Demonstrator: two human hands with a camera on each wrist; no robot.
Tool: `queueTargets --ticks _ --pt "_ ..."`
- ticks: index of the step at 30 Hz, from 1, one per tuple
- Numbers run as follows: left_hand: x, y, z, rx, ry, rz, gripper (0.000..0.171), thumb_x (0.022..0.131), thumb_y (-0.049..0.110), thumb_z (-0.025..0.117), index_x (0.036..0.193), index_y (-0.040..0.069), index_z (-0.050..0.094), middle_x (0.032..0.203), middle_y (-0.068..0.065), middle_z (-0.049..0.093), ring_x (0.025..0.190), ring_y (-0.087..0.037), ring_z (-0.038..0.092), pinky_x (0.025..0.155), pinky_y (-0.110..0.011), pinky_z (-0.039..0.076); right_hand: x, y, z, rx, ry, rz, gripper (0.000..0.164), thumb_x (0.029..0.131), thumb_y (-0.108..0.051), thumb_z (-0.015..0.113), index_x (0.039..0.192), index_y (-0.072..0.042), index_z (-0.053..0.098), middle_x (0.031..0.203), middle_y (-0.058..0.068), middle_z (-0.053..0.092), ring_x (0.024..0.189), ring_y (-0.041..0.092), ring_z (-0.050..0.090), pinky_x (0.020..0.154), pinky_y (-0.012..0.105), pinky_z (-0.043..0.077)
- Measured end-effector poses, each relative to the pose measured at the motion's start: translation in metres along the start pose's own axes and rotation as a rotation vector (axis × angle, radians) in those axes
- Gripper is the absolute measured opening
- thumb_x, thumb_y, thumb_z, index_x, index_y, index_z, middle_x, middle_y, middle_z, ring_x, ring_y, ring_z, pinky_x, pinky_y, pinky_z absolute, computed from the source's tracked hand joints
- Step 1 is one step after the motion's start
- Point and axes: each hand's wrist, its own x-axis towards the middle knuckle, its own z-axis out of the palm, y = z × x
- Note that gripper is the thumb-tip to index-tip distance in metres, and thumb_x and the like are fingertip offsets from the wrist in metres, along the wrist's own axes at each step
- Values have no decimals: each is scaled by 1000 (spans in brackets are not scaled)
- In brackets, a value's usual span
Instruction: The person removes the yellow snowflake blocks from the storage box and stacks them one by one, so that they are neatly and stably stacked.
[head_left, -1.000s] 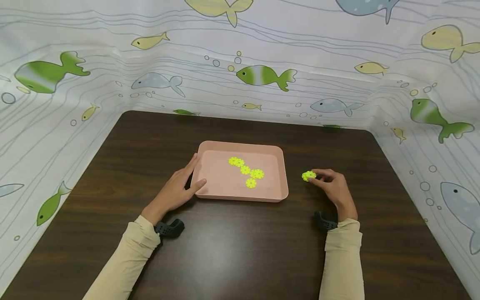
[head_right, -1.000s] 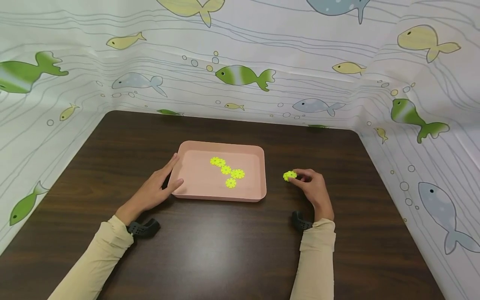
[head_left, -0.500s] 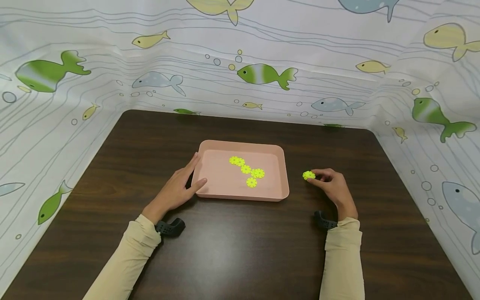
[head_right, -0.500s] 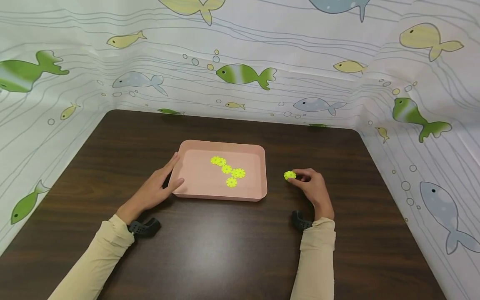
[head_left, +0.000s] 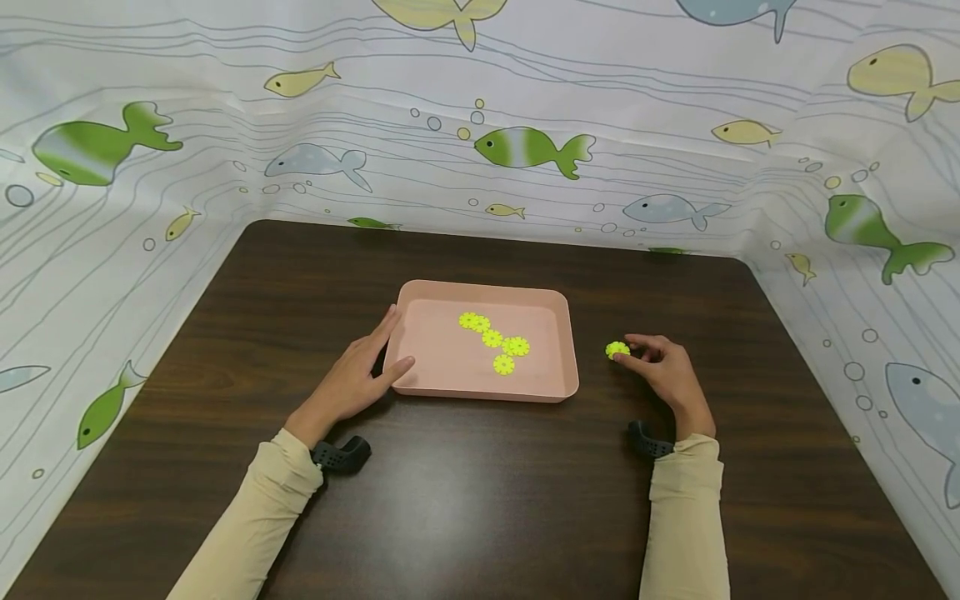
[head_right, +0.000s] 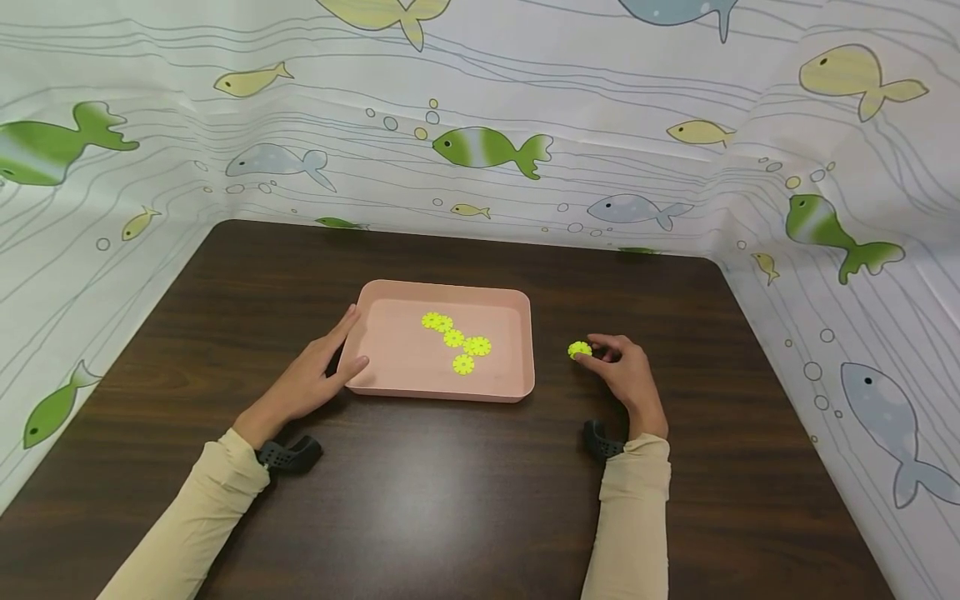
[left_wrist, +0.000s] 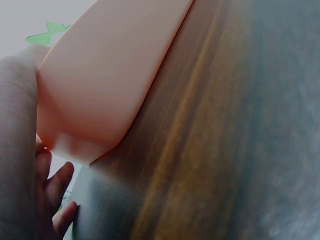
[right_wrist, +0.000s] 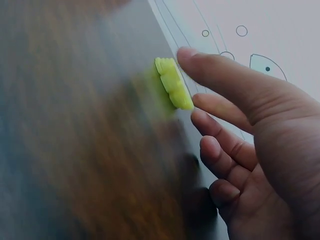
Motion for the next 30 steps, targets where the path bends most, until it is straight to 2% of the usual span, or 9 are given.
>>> queueTargets --ticks 4,8,15,21,26,30 --pt "-2 -1 -1 -6 5 -2 81 105 47 56 168 22 12 174 -3 10 151 -42 29 116 -69 24 4 -8 5 3 26 -35 43 96 -24 77 130 3 69 110 19 62 81 13 49 70 22 40" --pt "-3 0 -2 -12 8 -6 81 105 49 56 168 23 13 174 2 9 151 -42 30 117 -69 23 13 -26 16 16 35 -76 44 96 -24 77 131 2 69 110 19 63 83 15 49 71 23 40" --pt "-3 2 -2 -12 -2 -6 81 105 50 55 169 24 12 174 4 7 151 -42 29 118 -68 21 25 -80 47 74 20 -194 36 93 -16 80 124 3 73 103 17 61 83 24 51 71 27 41" --pt "-2 2 -2 -4 -12 10 82 105 49 55 169 23 12 174 2 7 151 -42 29 119 -67 20 32 -122 80 74 -67 -278 30 93 -17 81 116 2 75 98 14 60 83 26 51 71 35 41" --pt "-3 2 -3 -6 -14 1 82 105 50 55 168 22 12 174 5 6 152 -41 29 119 -67 20 36 -142 109 65 -192 -334 38 92 -16 81 123 5 73 101 13 67 83 26 55 72 34 45" --pt "-3 1 -3 -5 -12 0 82 105 50 55 168 21 12 174 4 6 152 -42 28 118 -67 21 37 -149 127 -19 -253 -287 43 91 -17 82 127 5 71 98 12 62 84 24 54 69 30 44"
